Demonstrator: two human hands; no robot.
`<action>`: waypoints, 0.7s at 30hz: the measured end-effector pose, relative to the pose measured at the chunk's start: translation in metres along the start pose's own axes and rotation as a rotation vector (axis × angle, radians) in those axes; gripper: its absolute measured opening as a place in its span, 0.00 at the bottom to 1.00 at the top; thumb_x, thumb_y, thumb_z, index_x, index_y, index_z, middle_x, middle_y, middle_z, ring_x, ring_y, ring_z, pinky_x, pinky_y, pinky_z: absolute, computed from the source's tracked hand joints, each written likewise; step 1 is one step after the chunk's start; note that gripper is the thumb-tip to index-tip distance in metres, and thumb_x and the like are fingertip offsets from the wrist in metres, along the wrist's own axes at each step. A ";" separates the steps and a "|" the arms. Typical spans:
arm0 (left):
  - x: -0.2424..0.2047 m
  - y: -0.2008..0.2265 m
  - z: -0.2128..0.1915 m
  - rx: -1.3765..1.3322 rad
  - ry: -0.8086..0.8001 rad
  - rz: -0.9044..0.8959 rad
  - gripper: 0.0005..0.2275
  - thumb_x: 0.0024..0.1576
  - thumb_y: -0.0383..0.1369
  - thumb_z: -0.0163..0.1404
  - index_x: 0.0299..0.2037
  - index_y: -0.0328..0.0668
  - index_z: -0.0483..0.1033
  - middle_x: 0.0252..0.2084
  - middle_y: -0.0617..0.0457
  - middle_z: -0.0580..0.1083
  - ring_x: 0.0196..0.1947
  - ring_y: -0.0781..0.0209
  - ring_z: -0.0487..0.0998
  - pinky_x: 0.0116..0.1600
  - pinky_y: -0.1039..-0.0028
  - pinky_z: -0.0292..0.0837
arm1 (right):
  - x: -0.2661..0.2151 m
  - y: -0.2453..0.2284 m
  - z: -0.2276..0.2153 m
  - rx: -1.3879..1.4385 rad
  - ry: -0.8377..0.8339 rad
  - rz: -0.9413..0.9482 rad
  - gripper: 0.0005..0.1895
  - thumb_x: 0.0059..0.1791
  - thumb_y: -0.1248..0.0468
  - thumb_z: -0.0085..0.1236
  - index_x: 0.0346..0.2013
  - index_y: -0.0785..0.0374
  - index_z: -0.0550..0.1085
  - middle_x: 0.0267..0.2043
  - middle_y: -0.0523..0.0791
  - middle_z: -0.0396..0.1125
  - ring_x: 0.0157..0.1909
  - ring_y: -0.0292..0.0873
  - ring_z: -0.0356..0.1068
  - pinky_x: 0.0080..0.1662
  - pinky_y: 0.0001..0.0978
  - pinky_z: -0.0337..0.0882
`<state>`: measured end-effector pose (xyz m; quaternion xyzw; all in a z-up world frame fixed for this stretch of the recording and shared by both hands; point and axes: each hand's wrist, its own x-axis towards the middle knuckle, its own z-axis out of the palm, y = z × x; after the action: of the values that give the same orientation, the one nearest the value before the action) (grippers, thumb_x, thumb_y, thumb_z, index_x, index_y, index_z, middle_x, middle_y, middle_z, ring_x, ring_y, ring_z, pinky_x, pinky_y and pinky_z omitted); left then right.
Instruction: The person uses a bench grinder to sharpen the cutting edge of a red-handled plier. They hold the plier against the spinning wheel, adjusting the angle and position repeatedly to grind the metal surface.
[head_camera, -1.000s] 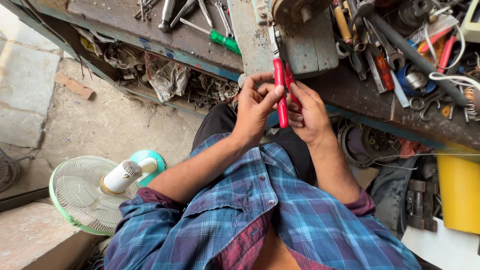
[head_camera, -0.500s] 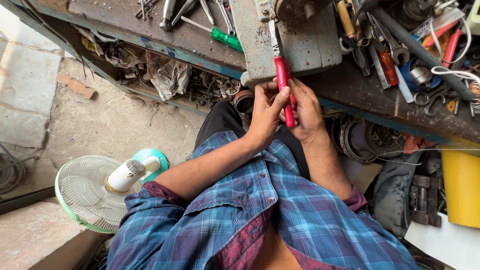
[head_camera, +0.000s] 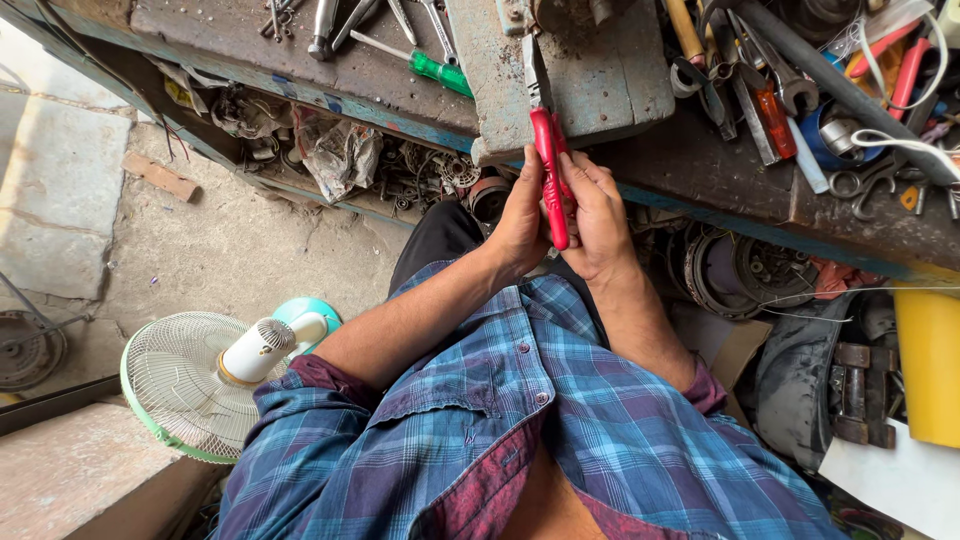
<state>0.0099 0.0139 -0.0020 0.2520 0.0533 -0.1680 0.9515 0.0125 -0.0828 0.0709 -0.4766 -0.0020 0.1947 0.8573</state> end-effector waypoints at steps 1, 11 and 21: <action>0.002 -0.004 -0.004 -0.080 -0.109 0.045 0.28 0.66 0.63 0.39 0.47 0.43 0.71 0.30 0.56 0.72 0.27 0.65 0.74 0.32 0.73 0.72 | -0.001 -0.002 0.001 0.005 -0.024 0.004 0.11 0.61 0.59 0.47 0.45 0.62 0.74 0.23 0.35 0.59 0.17 0.28 0.51 0.18 0.22 0.50; -0.014 -0.010 -0.017 0.032 -0.129 0.099 0.26 0.65 0.52 0.46 0.64 0.40 0.63 0.47 0.52 0.72 0.47 0.62 0.75 0.53 0.67 0.73 | -0.001 -0.015 0.004 -0.042 -0.050 0.048 0.13 0.62 0.58 0.45 0.49 0.64 0.72 0.21 0.35 0.55 0.16 0.28 0.50 0.19 0.22 0.51; -0.002 0.000 -0.019 0.152 -0.076 0.167 0.21 0.67 0.35 0.49 0.67 0.32 0.63 0.44 0.47 0.75 0.41 0.59 0.79 0.47 0.69 0.78 | -0.001 -0.007 -0.006 -0.002 -0.021 0.065 0.13 0.62 0.60 0.43 0.53 0.65 0.71 0.24 0.36 0.57 0.17 0.27 0.48 0.18 0.19 0.48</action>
<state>0.0079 0.0237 -0.0179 0.3204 -0.0169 -0.1011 0.9417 0.0145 -0.0913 0.0733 -0.4750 0.0044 0.2276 0.8500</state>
